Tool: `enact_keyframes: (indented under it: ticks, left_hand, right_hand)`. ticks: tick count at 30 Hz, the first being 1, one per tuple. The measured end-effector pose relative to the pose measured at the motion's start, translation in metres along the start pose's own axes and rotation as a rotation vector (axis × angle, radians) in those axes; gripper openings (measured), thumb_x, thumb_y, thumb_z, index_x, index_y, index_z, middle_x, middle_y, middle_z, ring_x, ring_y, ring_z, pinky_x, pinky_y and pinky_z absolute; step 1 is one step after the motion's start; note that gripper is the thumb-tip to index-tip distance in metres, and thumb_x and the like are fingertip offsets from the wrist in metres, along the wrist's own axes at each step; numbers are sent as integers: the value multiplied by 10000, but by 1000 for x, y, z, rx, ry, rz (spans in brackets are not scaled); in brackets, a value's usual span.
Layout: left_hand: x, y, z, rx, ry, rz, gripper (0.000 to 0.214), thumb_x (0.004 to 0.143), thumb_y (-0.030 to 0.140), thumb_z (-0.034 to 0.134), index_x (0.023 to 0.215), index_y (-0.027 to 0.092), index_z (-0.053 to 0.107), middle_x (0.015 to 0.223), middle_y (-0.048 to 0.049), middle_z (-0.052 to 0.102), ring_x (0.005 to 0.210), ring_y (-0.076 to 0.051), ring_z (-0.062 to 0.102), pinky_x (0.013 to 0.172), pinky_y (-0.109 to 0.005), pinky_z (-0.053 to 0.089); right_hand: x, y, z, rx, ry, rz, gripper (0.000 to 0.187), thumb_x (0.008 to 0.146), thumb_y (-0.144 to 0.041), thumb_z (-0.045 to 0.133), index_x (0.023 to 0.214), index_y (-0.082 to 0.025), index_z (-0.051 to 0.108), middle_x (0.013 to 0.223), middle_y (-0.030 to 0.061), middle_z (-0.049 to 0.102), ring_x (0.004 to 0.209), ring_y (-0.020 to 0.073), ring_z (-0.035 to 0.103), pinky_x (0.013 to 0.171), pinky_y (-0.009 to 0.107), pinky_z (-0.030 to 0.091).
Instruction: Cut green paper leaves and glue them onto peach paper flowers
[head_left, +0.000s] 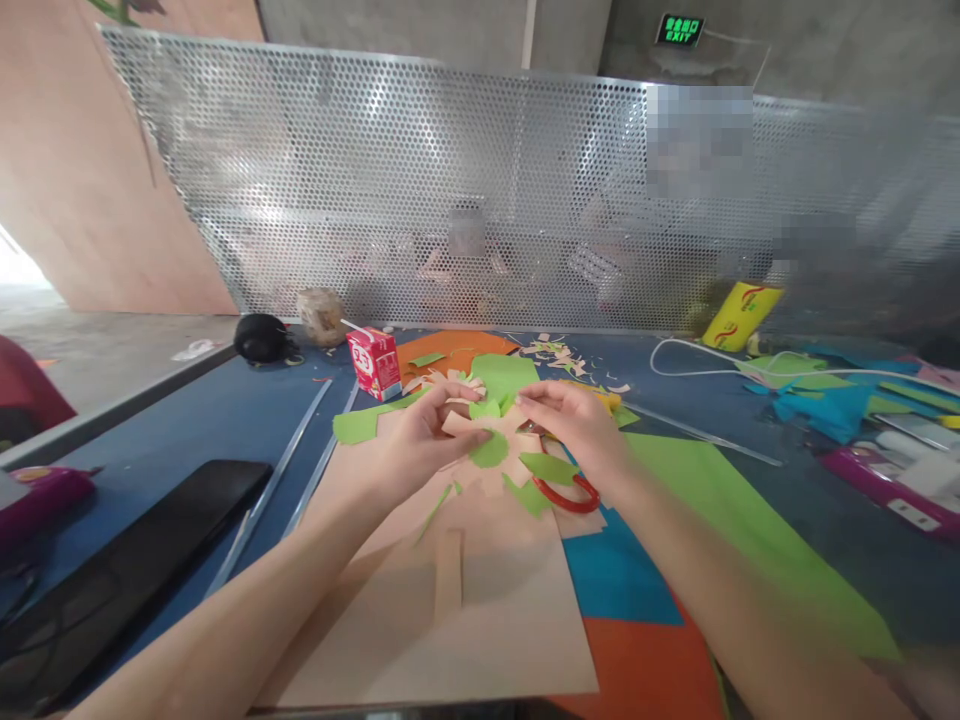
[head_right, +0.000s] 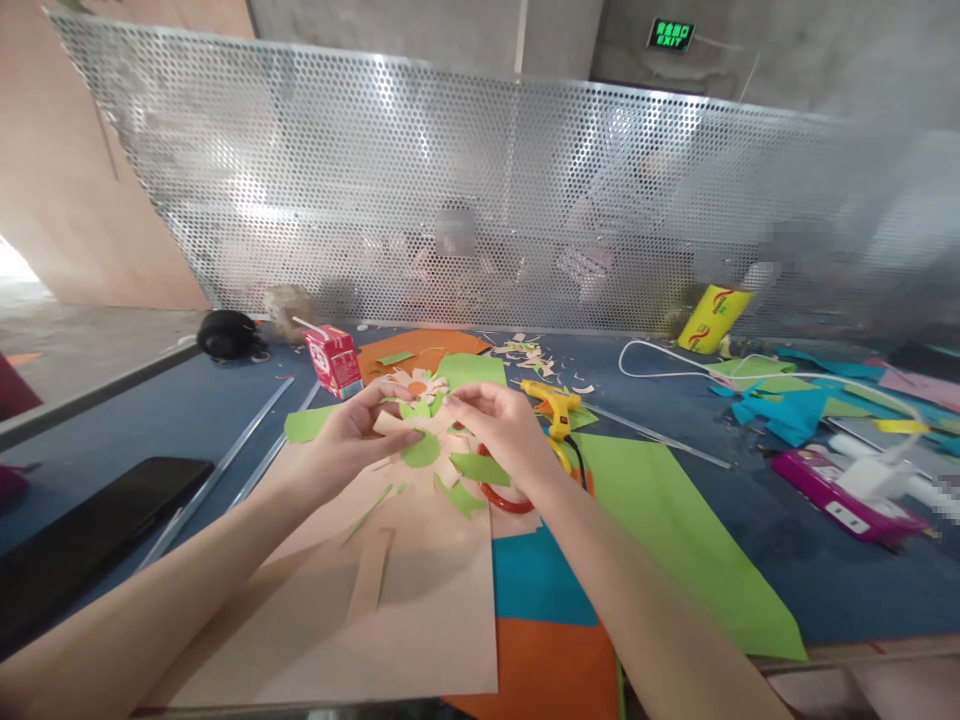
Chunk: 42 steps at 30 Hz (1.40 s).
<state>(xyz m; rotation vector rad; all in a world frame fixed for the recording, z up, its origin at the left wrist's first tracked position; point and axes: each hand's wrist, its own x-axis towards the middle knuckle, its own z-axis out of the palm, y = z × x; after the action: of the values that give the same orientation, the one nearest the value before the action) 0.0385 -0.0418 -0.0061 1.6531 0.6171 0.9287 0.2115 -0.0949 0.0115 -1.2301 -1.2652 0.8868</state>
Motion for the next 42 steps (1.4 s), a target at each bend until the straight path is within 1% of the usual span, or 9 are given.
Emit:
enact_keyframes:
  ticks: [2, 8, 11, 22, 26, 31, 34, 37, 42]
  left_hand:
    - [0, 0, 1, 18, 7, -7, 311, 684, 182, 605, 953, 193, 450, 640, 44, 513, 450, -25, 405, 411, -148, 308]
    - [1, 2, 3, -15, 35, 9, 312, 645, 194, 631, 911, 175, 471, 899, -19, 530, 505, -15, 440, 453, -160, 367]
    - [2, 2, 3, -4, 31, 8, 307, 639, 191, 633, 907, 177, 483, 960, -18, 506, 523, -10, 453, 474, -162, 379]
    - [1, 0, 1, 56, 54, -9, 276, 651, 217, 625, 897, 191, 500, 884, 4, 505, 507, -30, 444, 439, -174, 349]
    - [1, -1, 0, 65, 58, -15, 264, 656, 213, 622, 890, 201, 499, 823, 18, 501, 489, -29, 435, 428, -172, 334]
    - [1, -2, 0, 100, 81, 5, 245, 651, 235, 627, 867, 208, 514, 815, 22, 499, 450, -20, 408, 395, -170, 307]
    - [1, -3, -1, 106, 87, -16, 242, 658, 246, 625, 871, 212, 515, 645, 48, 480, 428, -37, 401, 385, -169, 292]
    - [0, -3, -2, 108, 93, -33, 249, 664, 257, 621, 887, 215, 518, 496, 77, 404, 409, -56, 393, 388, -172, 285]
    - [-1, -3, -2, 113, 108, -35, 270, 650, 249, 624, 898, 206, 525, 527, 68, 447, 425, -60, 414, 407, -180, 315]
  right_hand:
    - [0, 0, 0, -1, -1, -2, 239, 666, -401, 607, 765, -184, 591, 704, 16, 631, 603, 130, 605, 511, 234, 470]
    - [0, 1, 0, 10, 9, -23, 240, 668, -390, 609, 773, -175, 593, 735, 34, 650, 638, 144, 623, 499, 230, 466]
    - [-1, 1, 0, 15, 23, -20, 235, 662, -384, 621, 766, -176, 594, 716, 26, 648, 628, 137, 621, 502, 226, 469]
    - [0, 1, 1, 83, 31, 23, 255, 634, -367, 658, 786, -172, 596, 723, 22, 650, 608, 131, 627, 545, 235, 489]
    - [1, 2, -1, 88, 33, 15, 253, 635, -358, 657, 792, -169, 596, 733, 30, 651, 605, 131, 625, 551, 242, 491]
    - [1, 4, -2, 65, 14, 4, 240, 646, -353, 650, 796, -173, 596, 733, 25, 645, 623, 130, 624, 549, 233, 483]
    - [1, 3, -2, 27, 5, 16, 247, 671, -386, 618, 803, -179, 588, 741, 24, 635, 639, 128, 615, 544, 232, 479]
    - [1, 2, -1, -24, -15, 44, 270, 699, -422, 575, 817, -179, 573, 744, 25, 630, 623, 117, 599, 548, 236, 478]
    - [1, 6, 2, -36, -75, 14, 281, 655, -343, 636, 864, -180, 540, 855, 41, 631, 746, 134, 611, 632, 245, 494]
